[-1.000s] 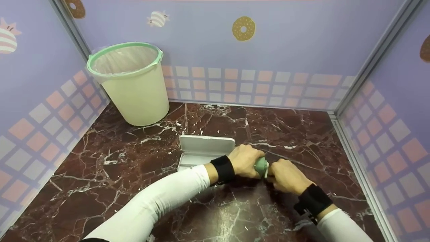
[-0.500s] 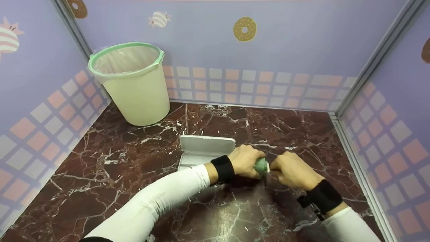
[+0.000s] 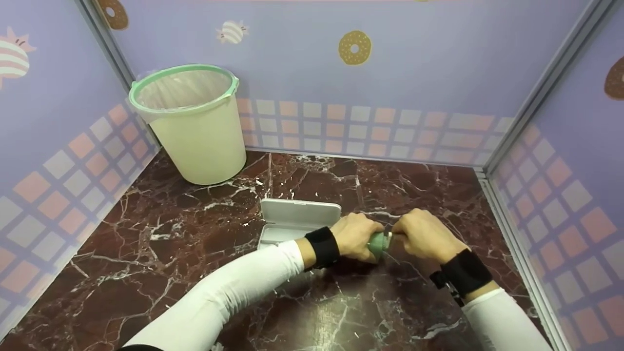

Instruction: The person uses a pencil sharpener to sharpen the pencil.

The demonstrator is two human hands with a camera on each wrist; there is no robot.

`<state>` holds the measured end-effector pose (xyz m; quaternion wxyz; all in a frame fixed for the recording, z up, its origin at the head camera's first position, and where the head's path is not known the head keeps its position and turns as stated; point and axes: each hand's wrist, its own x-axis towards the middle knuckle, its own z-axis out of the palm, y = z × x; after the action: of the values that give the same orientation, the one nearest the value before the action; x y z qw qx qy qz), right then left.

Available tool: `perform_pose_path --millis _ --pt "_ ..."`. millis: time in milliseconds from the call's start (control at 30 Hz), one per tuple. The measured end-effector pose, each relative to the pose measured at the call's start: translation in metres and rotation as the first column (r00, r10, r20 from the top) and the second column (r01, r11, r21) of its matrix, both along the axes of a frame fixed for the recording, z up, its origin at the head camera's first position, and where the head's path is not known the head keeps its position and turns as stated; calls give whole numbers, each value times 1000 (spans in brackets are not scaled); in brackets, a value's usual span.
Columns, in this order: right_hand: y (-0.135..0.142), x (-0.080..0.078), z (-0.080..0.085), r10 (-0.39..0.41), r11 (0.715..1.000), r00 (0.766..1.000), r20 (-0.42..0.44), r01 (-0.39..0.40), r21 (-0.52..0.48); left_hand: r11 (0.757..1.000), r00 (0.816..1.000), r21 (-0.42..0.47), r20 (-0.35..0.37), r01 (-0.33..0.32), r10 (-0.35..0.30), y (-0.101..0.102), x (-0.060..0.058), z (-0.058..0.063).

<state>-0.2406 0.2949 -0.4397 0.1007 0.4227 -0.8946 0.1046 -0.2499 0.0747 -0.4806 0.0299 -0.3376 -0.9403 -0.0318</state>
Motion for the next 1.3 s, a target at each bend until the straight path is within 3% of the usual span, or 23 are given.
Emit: perform_pose_path --millis 167,367,533,667,933,1133,1300 --pt "0 -6 -11 -18 1000 1000 -7 18 -17 1000 1000 -14 29 7 -7 -2 -2 -4" --pt "3 -20 -17 -82 996 988 131 84 -13 1000 999 6 36 31 -31 -2 -4 -3" --pt "2 -28 -43 -83 996 984 158 84 -4 999 999 19 17 39 -39 -1 -4 -5" --pt "0 -20 -59 -104 995 983 150 103 17 999 999 12 -1 52 -52 0 -3 -5" --pt "-8 -5 -62 -197 980 975 101 195 36 1000 1000 20 -3 19 -19 -4 -4 -1" --pt "-11 5 -65 -209 978 968 138 204 50 1000 1000 14 7 11 -11 -5 -3 -1" --pt "-10 13 -66 -179 984 980 88 176 41 1000 1000 27 9 11 -11 -2 -3 -2"
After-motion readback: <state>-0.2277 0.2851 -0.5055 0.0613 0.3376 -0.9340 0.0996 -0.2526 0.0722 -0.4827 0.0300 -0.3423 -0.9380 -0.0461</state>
